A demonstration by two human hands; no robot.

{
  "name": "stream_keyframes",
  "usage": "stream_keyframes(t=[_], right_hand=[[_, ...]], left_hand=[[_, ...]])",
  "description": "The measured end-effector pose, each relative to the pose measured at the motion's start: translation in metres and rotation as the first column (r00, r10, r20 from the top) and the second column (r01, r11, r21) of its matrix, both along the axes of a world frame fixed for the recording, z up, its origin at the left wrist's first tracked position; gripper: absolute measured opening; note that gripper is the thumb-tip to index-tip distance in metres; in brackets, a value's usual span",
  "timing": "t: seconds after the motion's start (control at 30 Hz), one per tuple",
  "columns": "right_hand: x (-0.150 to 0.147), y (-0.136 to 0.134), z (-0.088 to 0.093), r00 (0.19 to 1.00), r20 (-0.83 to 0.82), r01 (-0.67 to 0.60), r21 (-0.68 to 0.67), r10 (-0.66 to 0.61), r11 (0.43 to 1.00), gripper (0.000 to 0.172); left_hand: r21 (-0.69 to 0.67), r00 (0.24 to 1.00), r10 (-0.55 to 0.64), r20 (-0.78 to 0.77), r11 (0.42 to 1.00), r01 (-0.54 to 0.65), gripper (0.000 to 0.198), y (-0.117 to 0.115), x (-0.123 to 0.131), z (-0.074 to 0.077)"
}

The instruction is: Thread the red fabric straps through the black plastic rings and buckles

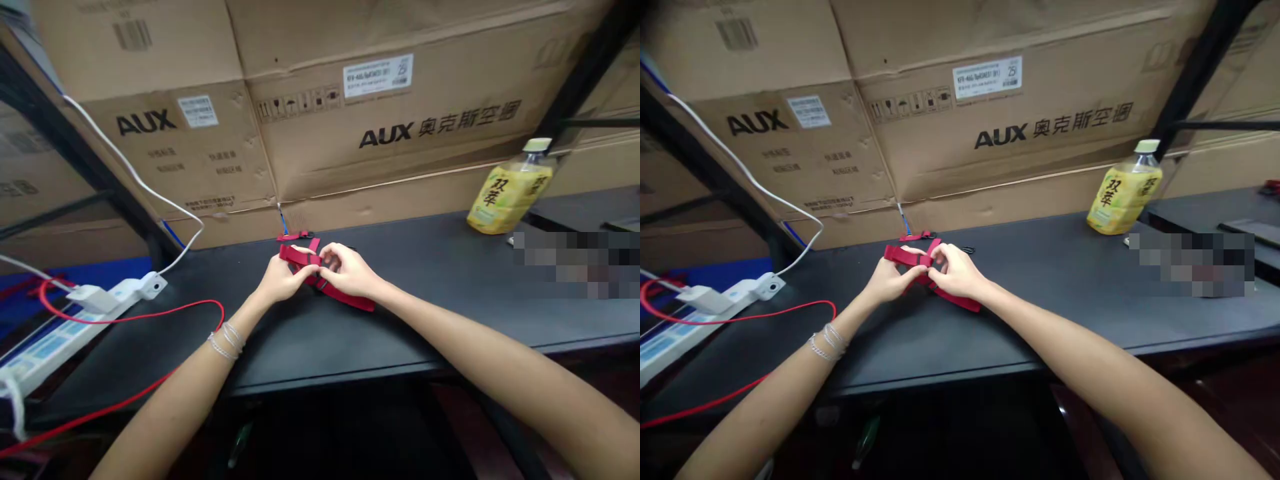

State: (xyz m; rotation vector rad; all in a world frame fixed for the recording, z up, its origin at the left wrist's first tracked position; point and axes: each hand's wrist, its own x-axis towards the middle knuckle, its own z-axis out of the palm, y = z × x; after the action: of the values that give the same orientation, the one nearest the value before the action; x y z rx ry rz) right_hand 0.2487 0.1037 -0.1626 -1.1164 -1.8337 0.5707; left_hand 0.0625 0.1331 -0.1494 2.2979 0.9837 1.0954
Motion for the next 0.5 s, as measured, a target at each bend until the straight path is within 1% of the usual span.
stream_keyframes(t=[0.17, 0.3, 0.5], right_hand=[[-0.0011, 0.0026, -0.0013, 0.999, 0.000, 0.033, -0.013, -0.033, 0.999, 0.017], [-0.0019, 0.0027, -0.0002, 0.999, 0.003, 0.034, -0.017, -0.034, 0.999, 0.015], [-0.0014, 0.0010, 0.0017, 0.999, 0.000, 0.038, -0.039, -0.038, 0.999, 0.016]], left_hand=[[0.011, 1.000, 0.011, -0.026, 1.000, -0.010, 0.031, -0.0009, 0.0006, 0.0010], [0.026, 0.999, -0.001, -0.033, 1.000, 0.002, 0.030, -0.0008, 0.0002, 0.0007], [0.034, 0.999, 0.019, -0.031, 0.999, -0.018, 0.031, -0.0021, 0.0012, 0.0018]])
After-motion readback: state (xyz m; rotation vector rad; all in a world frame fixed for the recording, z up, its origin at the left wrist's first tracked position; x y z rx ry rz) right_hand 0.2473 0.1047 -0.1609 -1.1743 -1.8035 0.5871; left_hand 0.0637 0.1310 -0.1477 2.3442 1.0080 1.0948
